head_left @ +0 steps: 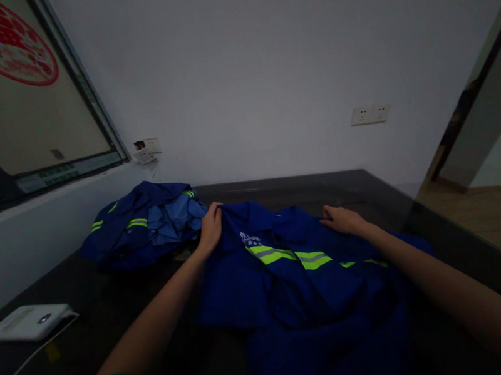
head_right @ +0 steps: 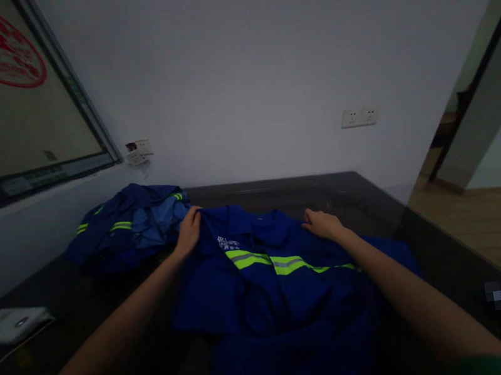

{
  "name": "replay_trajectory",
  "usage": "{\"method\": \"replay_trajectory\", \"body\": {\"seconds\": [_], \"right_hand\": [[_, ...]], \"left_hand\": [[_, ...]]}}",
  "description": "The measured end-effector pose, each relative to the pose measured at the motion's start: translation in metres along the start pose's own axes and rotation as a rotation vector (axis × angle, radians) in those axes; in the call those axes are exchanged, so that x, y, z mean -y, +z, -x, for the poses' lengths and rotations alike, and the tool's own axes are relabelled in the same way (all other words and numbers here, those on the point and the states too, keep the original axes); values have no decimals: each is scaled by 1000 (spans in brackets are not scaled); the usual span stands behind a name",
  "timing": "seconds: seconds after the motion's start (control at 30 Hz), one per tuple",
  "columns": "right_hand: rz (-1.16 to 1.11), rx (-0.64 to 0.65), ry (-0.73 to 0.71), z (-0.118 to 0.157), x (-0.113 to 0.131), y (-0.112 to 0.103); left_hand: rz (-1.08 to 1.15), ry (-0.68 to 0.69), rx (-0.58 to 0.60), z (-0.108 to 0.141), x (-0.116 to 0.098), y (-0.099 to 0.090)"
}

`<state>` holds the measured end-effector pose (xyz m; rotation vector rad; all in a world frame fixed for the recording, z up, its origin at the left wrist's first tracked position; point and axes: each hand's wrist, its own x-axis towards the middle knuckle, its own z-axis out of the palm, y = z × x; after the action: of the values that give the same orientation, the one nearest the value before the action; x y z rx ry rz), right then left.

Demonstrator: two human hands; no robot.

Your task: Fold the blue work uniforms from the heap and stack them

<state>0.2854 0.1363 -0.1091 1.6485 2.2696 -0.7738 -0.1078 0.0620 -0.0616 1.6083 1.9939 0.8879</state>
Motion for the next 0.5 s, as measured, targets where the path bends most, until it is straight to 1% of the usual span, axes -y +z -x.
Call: {"method": "replay_trajectory", "body": {"seconds": [0.07,0.1,0.17,0.2,0.27,0.33,0.4,0.47,0.5], "right_hand": [[-82,-82,-53,10,-7,-26],[-157,-110,-85,17,-11,-41],[-340,-122,-124,33,-15,-75],[-426,-122,-117,44,-16,-93],[-530,-158,-36,66,-16,-133],[-532,-241,29,87,-15,-178],[-492,-343,13,106,-16,-229],[-453,-415,-4,126,-18,-276],[-436,-431,-8,139,-19,-294]], "left_hand": [[-35,142,51,-16,-17,-24],[-65,198,79,-24,-27,-38],[-139,285,117,-39,-49,-68],[-173,326,131,-45,-62,-84],[-239,400,174,-54,-94,-116],[-301,425,200,-60,-131,-147],[-360,419,170,-65,-172,-177],[-402,416,78,-68,-212,-207],[-421,435,14,-66,-230,-223]]}}
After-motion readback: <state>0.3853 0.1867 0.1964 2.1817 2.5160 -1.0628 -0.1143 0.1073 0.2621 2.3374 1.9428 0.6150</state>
